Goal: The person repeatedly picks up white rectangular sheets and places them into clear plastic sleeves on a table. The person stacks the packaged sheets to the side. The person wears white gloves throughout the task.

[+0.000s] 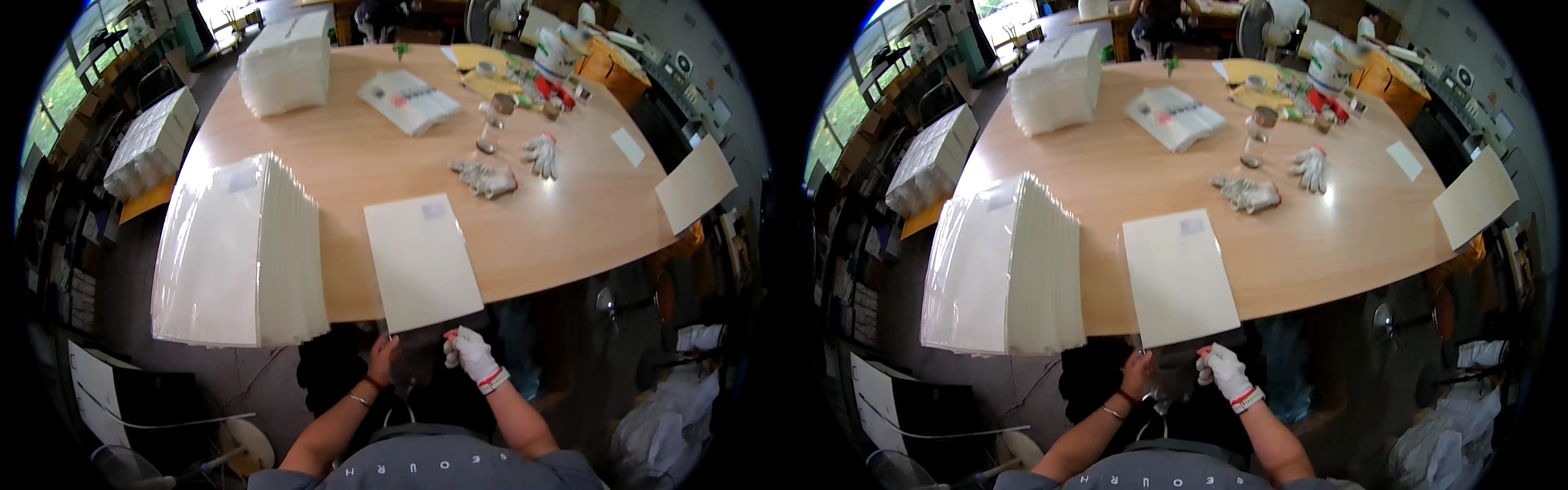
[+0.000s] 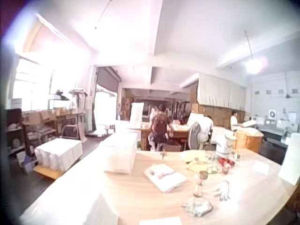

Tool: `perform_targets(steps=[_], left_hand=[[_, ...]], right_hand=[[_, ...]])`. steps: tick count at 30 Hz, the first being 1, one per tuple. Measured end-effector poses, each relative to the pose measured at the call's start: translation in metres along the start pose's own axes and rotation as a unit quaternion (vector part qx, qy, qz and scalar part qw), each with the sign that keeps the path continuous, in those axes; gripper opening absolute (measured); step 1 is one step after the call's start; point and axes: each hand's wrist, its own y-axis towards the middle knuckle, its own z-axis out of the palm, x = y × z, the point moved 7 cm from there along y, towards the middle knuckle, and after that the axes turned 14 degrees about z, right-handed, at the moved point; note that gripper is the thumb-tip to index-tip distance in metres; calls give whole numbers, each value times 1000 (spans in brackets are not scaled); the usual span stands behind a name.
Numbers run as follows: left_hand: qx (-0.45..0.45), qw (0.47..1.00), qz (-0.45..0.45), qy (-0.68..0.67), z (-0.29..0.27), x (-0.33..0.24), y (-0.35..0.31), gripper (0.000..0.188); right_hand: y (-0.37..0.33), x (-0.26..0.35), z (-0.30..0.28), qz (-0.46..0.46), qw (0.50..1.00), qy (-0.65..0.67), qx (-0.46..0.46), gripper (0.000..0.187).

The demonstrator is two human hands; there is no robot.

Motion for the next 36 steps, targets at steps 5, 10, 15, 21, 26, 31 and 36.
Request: perform_targets(steps=[5,10,15,21,26,31,36], left_hand=[[117,986,-30,116,-6,-18,-6,38],[-9,999,-5,36,-26,0,2,39],[-111,993,-26,40,-25,-1,4,37],[33,989,-11,142,-17,-23,0,42],[14,831,304,465,-32,-69,0,20],[126,512,469,709,20,-97,-13,45],[276,485,539,631,56,-109,-11,23]], right_hand=[[-27,51,87,-420,774,-450,-151,8],[-4,45,134,-366,760,-525,-108,10],[-5,52,110,-496,718,-476,109,14],[-37,48,-188,-118,681,-643,-329,18],[-27,-62,-259,92,603,-750,-256,23],[-48,78,-92,-406,741,-443,-299,15],[-29,105,-45,-494,687,-521,-110,8]])
